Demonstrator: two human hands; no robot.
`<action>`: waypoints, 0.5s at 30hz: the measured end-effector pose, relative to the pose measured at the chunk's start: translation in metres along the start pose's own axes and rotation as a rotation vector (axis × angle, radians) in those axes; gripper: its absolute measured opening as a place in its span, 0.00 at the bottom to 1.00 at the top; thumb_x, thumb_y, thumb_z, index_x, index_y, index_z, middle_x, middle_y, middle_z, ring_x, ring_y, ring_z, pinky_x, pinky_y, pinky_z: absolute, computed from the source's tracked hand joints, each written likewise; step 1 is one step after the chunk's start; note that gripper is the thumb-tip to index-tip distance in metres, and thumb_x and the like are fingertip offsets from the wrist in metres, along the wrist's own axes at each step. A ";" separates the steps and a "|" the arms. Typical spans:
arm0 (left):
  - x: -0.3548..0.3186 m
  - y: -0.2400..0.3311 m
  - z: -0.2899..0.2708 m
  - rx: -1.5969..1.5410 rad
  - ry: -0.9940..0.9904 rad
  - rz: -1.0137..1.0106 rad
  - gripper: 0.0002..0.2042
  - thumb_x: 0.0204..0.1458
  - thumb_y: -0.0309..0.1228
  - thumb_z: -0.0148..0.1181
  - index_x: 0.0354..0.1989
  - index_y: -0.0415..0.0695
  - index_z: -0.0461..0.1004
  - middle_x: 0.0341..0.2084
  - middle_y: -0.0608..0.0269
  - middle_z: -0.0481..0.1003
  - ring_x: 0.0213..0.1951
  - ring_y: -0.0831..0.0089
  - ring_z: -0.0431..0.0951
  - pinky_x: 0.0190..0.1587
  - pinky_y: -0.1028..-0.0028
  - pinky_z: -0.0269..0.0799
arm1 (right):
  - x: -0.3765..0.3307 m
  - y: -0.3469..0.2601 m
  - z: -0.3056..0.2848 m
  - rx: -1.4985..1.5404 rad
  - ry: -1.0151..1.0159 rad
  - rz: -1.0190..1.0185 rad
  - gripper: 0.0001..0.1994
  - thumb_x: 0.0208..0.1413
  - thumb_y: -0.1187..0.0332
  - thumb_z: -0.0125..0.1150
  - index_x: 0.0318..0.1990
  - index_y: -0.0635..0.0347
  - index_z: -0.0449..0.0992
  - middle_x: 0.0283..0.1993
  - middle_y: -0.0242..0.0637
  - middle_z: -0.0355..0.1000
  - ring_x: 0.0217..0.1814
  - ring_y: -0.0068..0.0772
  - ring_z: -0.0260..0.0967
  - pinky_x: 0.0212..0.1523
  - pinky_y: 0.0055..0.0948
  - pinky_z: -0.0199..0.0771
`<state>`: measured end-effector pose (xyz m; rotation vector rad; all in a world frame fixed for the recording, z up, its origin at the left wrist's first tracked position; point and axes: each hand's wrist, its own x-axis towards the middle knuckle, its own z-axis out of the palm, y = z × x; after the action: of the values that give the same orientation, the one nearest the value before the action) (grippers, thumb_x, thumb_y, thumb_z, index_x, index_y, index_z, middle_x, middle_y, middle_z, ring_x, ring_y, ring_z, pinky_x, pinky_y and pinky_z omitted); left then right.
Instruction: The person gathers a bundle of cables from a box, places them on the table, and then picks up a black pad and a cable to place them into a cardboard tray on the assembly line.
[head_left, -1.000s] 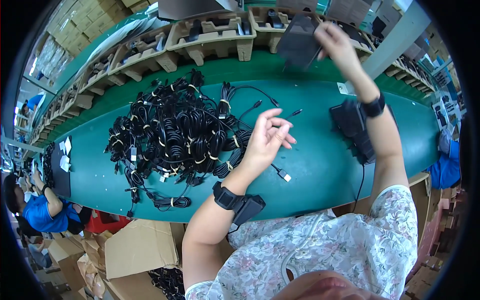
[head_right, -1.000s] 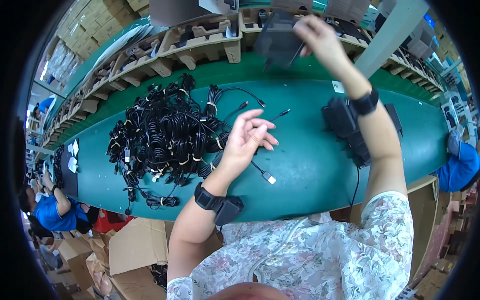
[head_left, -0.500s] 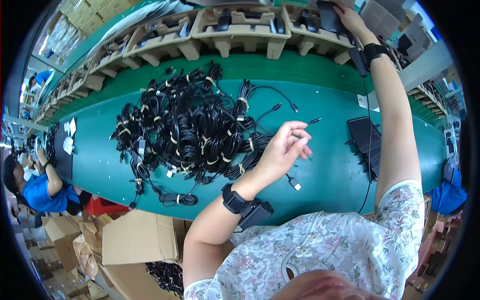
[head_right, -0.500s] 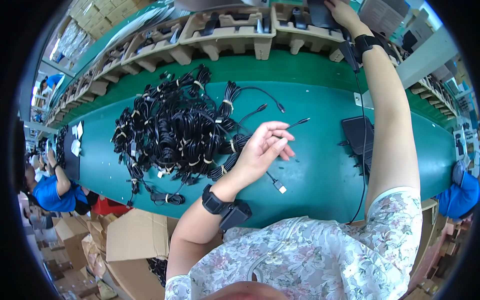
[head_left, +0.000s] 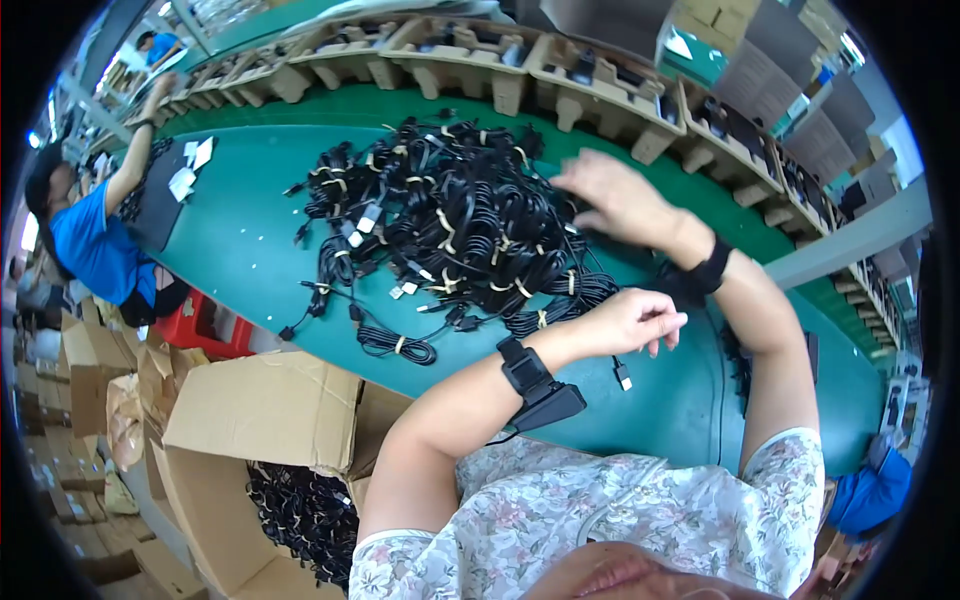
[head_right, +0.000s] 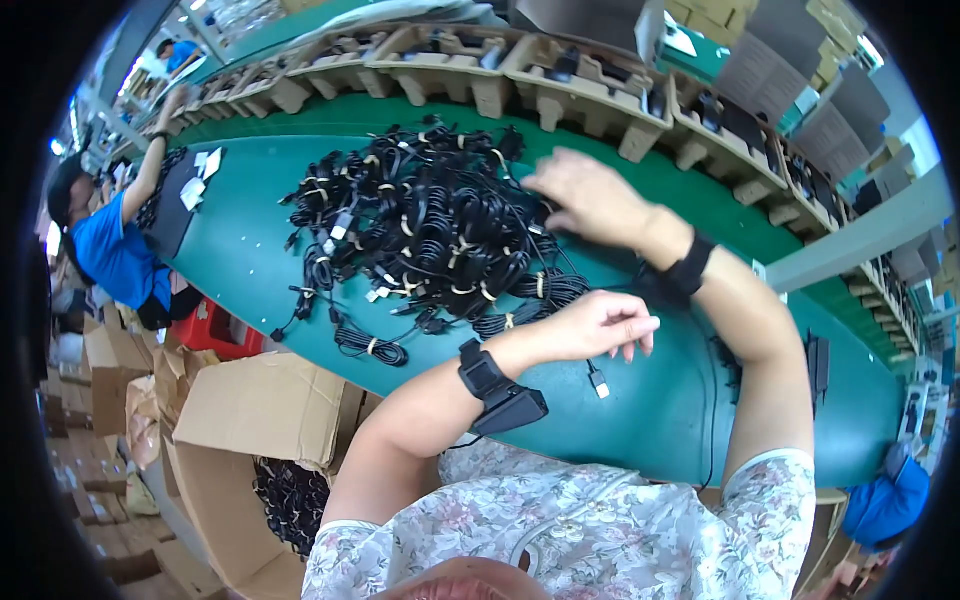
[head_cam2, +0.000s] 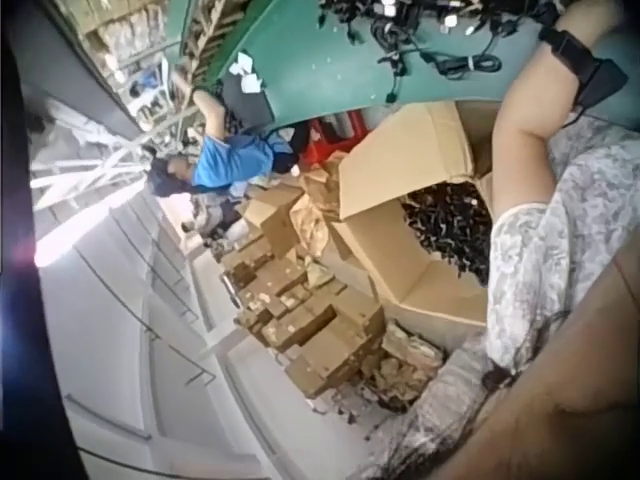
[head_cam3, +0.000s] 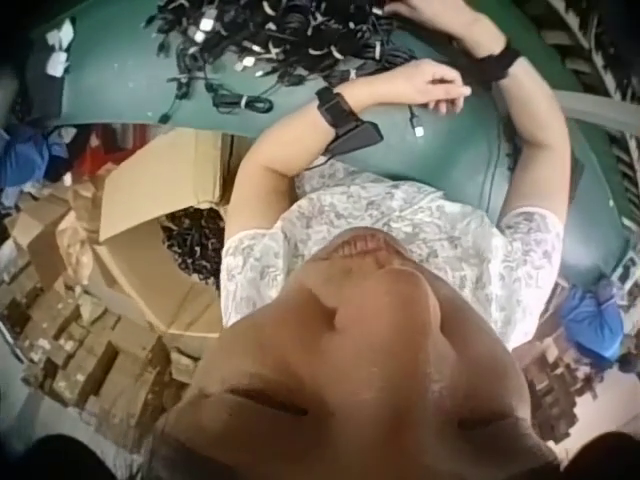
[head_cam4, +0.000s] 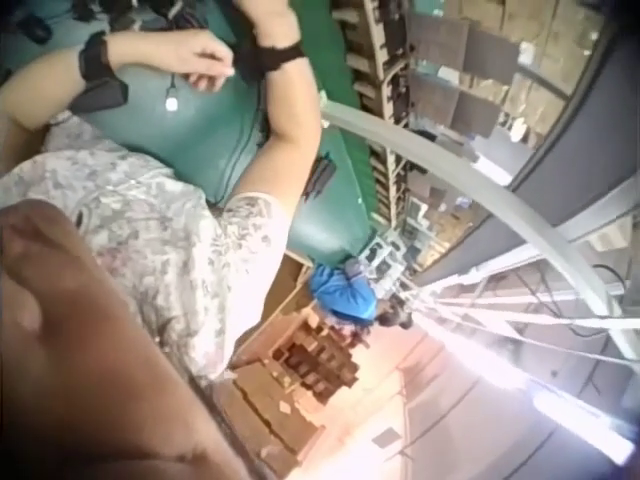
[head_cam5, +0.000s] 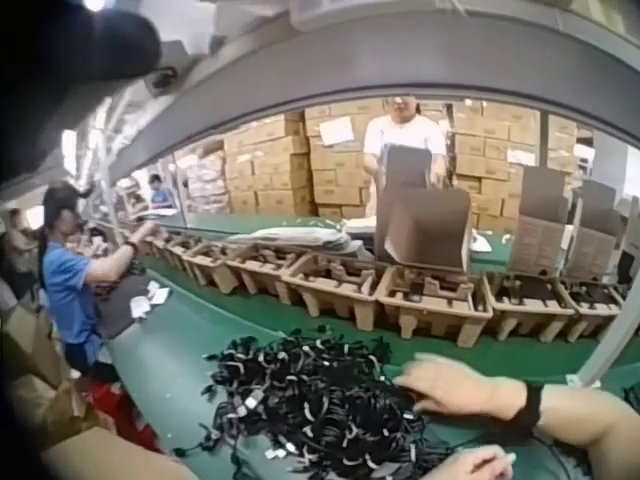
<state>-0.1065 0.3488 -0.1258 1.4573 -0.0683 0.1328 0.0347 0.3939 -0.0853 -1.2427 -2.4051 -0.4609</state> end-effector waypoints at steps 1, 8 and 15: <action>0.003 -0.003 0.001 0.014 -0.028 -0.002 0.12 0.58 0.36 0.48 0.33 0.39 0.70 0.26 0.64 0.74 0.24 0.80 0.73 0.25 0.81 0.69 | -0.003 -0.006 0.007 -0.004 -0.187 0.111 0.17 0.36 0.74 0.61 0.39 0.59 0.70 0.42 0.43 0.67 0.45 0.47 0.64 0.45 0.37 0.65; 0.006 0.000 0.004 -0.052 -0.052 -0.001 0.12 0.58 0.37 0.48 0.35 0.40 0.69 0.26 0.63 0.74 0.22 0.80 0.73 0.21 0.83 0.66 | -0.026 -0.003 -0.034 0.148 -0.261 0.548 0.15 0.49 0.63 0.60 0.39 0.62 0.66 0.31 0.40 0.66 0.37 0.37 0.66 0.35 0.32 0.66; -0.006 0.017 0.004 -0.401 -0.035 -0.074 0.15 0.57 0.38 0.49 0.46 0.42 0.62 0.26 0.62 0.73 0.19 0.80 0.71 0.14 0.85 0.59 | -0.013 -0.079 -0.103 1.287 0.235 0.957 0.17 0.62 0.59 0.43 0.52 0.60 0.61 0.23 0.27 0.57 0.25 0.16 0.56 0.27 0.17 0.61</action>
<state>-0.1147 0.3467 -0.1098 1.0598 -0.0658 0.0299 -0.0038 0.2942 -0.0102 -1.2841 -1.1262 0.9890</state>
